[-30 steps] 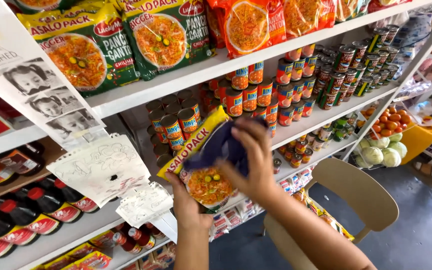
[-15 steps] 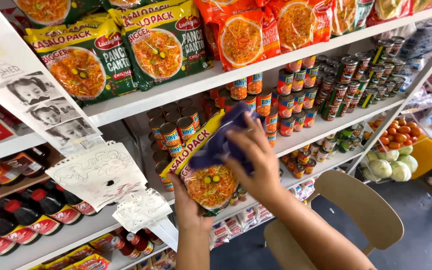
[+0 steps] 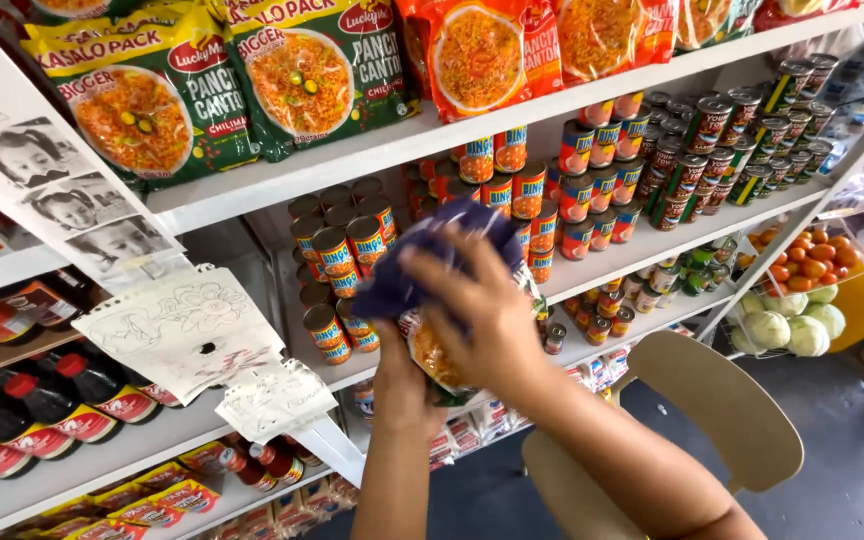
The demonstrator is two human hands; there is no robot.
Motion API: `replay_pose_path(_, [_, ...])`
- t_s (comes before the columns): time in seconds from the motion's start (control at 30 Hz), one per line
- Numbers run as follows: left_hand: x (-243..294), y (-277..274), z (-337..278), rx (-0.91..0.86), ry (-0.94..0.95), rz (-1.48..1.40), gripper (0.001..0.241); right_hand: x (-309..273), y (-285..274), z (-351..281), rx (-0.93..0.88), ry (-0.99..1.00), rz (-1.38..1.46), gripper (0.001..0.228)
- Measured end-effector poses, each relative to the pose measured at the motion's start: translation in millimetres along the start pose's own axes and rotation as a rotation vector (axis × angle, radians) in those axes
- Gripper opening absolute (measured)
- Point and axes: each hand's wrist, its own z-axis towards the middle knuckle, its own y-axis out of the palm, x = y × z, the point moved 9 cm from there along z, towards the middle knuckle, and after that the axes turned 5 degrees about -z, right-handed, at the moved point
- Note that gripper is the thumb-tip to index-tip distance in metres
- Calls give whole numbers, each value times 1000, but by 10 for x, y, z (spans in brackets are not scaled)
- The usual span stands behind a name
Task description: Wiping down noodle packets and canned goods with a cloth and organizing them.
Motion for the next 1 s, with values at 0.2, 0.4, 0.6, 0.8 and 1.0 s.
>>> replay_pose_path(0.2, [470,-337,149,77,195,117,82,-315,134,-630,-275,-353,65,40])
replay_pose_path(0.4, [507,-297,93,-12,286,-32,78,74,37,-604,-302,-245,366,49])
replay_pose_path(0.6, [325,-117,97,-427,205,-302,71,14,150,-313,-128,-444,-10,39])
replay_pose_path(0.8, [389,-234,109,-154,319,-173,71,433,100,-469,205,114,23,55])
replay_pose_path(1.0, [317,-350,103,-127,274,-123,73,77,340,-329,-64,-295,-55,66])
